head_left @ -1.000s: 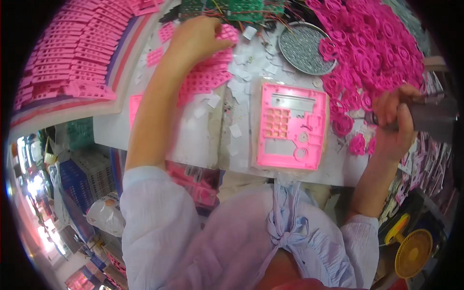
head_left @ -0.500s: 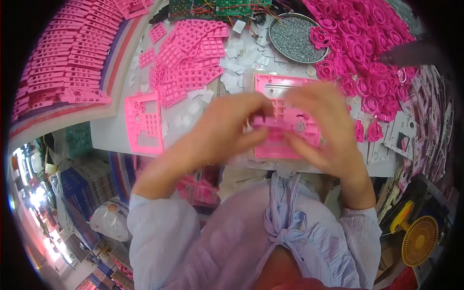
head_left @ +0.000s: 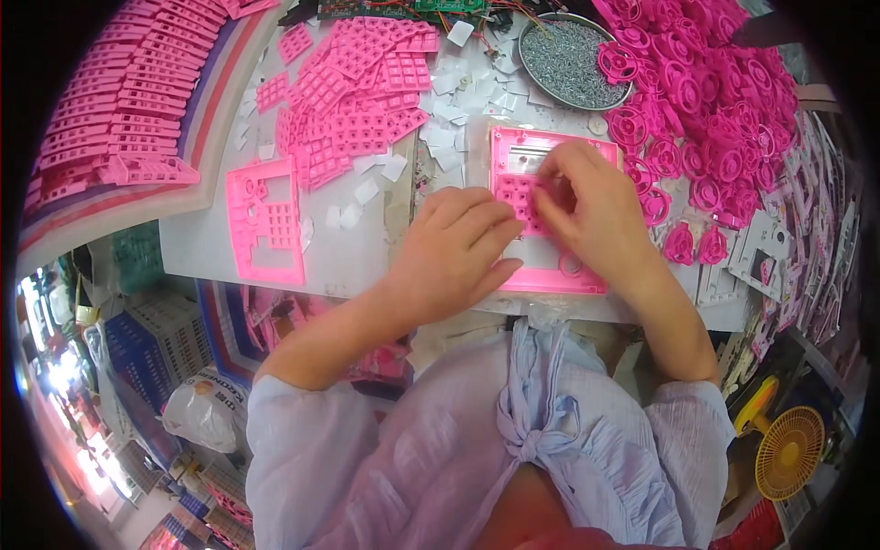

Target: Assembling electronic components and plastic housing into a toy piggy bank.

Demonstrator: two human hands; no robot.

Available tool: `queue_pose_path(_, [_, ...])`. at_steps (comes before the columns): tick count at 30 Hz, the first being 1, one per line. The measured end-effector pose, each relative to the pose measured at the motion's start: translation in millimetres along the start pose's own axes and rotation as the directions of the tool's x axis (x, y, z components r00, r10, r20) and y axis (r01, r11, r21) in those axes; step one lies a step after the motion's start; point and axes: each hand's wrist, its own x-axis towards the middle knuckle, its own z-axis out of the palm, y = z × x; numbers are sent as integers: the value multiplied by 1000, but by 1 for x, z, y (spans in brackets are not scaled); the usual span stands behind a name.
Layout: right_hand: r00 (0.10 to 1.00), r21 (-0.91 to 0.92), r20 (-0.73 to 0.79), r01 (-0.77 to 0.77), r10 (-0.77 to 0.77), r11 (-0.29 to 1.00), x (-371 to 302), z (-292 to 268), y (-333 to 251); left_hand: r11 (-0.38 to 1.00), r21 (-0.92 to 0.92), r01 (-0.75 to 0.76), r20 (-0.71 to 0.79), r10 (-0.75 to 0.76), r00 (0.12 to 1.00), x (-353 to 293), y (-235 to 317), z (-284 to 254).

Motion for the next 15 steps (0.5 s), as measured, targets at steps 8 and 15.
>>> queue_pose_path(8, [870,-335,366,455,-331,825,-35,5,-3,999,-41,14,-55,-16,998,20,-37,-28])
queue_pose_path(15, [878,-453,422,421,-227,786,-36,9,-13,684,460,566,-298,-482,824,150,-155,-44])
